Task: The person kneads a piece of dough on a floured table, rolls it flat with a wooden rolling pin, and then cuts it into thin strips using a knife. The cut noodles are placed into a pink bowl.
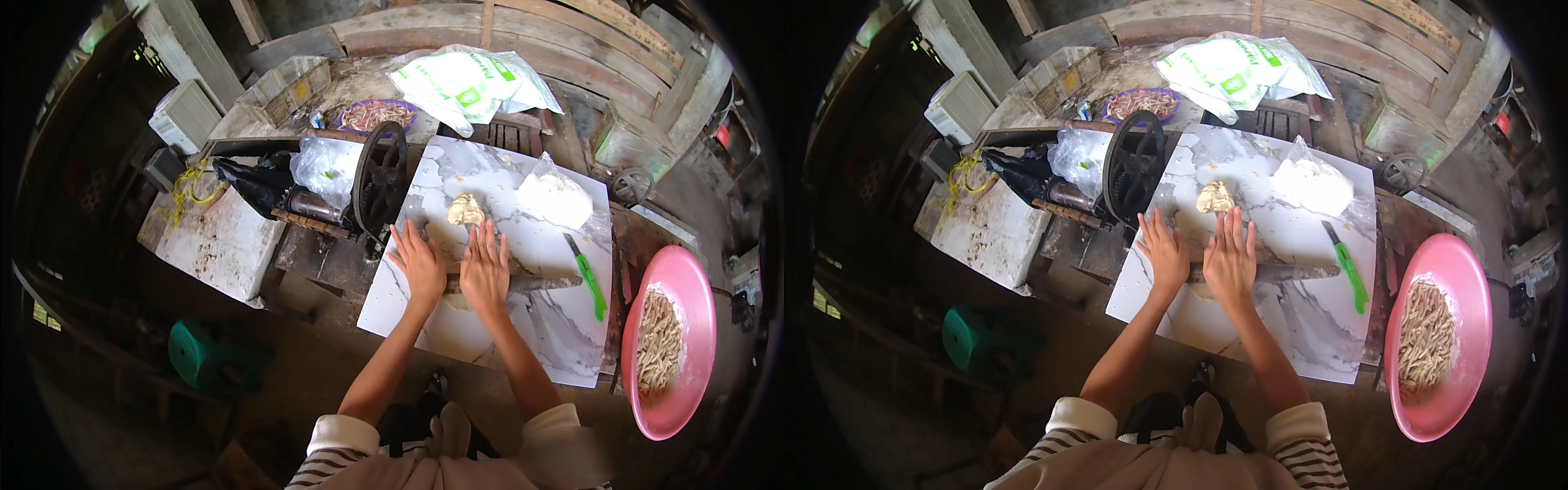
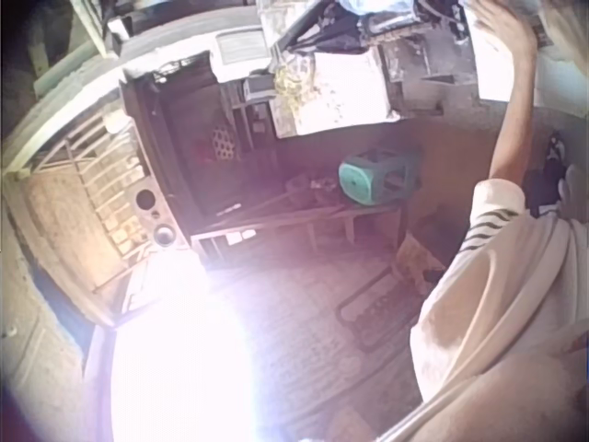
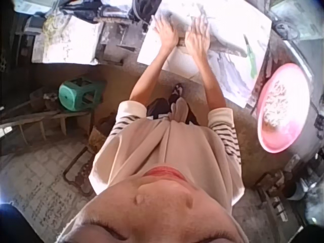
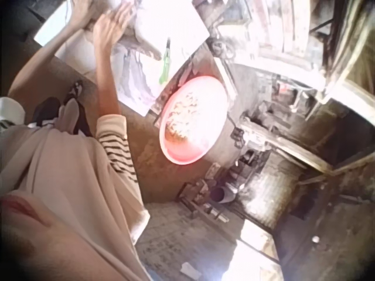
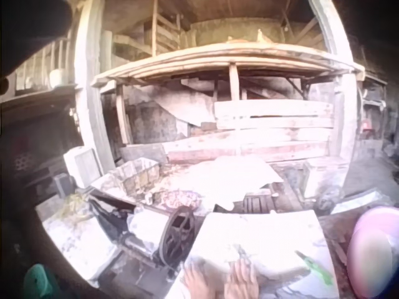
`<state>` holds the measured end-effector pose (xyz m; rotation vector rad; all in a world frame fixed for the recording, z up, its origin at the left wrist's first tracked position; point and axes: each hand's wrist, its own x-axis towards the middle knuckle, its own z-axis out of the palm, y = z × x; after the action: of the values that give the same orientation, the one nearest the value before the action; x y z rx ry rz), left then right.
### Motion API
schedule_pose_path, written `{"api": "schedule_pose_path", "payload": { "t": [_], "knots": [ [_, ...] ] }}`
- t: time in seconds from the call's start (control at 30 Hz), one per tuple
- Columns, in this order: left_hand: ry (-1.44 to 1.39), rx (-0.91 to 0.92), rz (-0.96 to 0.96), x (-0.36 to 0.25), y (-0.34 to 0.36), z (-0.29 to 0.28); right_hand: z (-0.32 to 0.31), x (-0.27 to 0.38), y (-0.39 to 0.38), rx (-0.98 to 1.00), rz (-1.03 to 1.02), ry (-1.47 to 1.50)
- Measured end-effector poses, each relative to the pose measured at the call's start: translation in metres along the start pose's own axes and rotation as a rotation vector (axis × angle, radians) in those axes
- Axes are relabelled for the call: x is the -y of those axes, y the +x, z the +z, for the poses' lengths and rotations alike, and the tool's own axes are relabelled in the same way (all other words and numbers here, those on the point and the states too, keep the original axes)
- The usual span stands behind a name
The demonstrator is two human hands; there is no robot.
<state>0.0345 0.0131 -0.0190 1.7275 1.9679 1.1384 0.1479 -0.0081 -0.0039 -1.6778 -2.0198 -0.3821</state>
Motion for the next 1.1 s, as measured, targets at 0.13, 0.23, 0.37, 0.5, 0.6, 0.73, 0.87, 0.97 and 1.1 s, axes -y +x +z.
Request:
{"api": "schedule_pose_path", "payload": {
  "t": [0.13, 0.23, 0.37, 0.5, 0.6, 0.73, 0.87, 0.97, 1.1],
  "knots": [
    [-0.061, 0.063, 0.027, 0.006, -0.055, -0.016, -0.022, 0.010, -0.054, 0.098, -0.021, 0.100],
    [-0.083, 0.095, 0.040, 0.006, -0.069, -0.024, -0.027, 0.009, -0.058, 0.098, -0.046, 0.127],
    [-0.079, 0.056, 0.057, -0.001, -0.029, -0.009, -0.014, 0.002, -0.020, 0.064, -0.074, 0.030],
    [-0.064, -0.023, 0.073, -0.002, 0.022, 0.003, -0.005, 0.006, 0.028, -0.001, 0.003, -0.045],
    [-0.037, -0.013, 0.094, 0.001, 0.008, 0.004, -0.003, 0.006, 0.009, 0.010, 0.029, -0.017],
    [-0.092, 0.066, 0.076, 0.003, -0.046, -0.020, -0.020, 0.018, -0.043, 0.109, -0.025, 0.078],
    [-0.058, 0.076, 0.115, 0.009, -0.057, -0.022, -0.026, 0.021, -0.054, 0.083, -0.021, 0.102],
    [-0.001, 0.034, 0.141, 0.000, -0.024, -0.010, -0.003, 0.009, -0.023, 0.053, -0.008, 0.048],
    [-0.005, -0.054, 0.151, -0.003, 0.022, 0.008, 0.009, 0.006, 0.019, -0.035, 0.067, 0.061]
  ]
}}
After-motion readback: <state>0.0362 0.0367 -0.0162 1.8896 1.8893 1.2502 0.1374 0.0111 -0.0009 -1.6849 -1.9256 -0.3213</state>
